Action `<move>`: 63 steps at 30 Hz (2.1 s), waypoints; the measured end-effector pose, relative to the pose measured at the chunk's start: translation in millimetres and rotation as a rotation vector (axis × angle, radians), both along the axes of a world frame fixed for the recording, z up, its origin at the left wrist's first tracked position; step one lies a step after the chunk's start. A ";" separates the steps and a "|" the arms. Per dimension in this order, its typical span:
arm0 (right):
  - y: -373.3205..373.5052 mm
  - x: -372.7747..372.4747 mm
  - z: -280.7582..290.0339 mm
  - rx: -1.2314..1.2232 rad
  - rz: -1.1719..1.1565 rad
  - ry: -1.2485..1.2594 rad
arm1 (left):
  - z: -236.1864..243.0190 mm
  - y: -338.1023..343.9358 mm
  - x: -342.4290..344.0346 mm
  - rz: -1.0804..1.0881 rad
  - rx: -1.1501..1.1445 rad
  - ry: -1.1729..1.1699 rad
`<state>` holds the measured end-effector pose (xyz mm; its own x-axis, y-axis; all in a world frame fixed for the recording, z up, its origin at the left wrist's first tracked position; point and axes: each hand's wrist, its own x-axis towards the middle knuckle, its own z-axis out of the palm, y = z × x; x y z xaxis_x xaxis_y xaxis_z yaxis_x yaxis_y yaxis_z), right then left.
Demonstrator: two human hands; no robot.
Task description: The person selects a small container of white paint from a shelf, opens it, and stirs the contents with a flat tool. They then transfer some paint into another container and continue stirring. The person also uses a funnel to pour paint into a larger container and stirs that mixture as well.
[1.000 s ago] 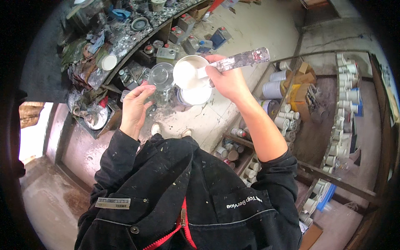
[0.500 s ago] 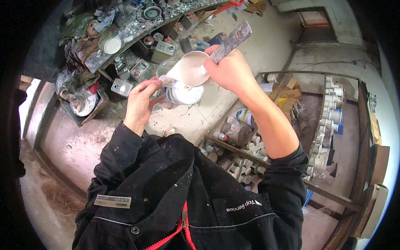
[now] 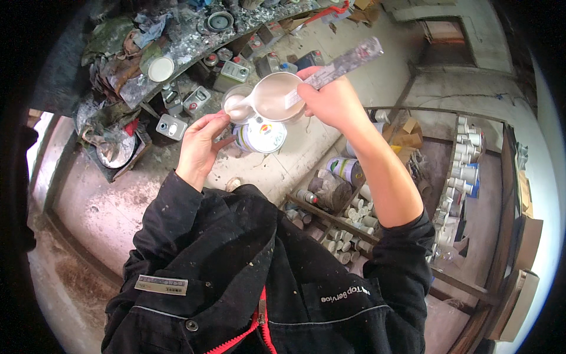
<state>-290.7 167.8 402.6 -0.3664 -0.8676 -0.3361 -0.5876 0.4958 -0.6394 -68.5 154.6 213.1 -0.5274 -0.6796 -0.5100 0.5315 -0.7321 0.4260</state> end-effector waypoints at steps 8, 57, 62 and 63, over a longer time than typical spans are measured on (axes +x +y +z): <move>-27.4 -40.2 -49.7 -0.060 -0.126 -0.315 | -12.4 -28.7 -4.1 0.085 -0.029 0.012; -249.8 -54.5 -113.9 -0.124 0.583 0.036 | -60.4 -136.7 -51.2 0.478 -0.007 -0.186; -245.8 -37.6 -97.9 -0.194 0.671 0.267 | -59.2 -134.5 -52.6 0.476 -0.028 -0.184; -244.9 -35.5 -95.4 -0.198 0.673 0.282 | -59.1 -133.8 -52.6 0.470 -0.041 -0.201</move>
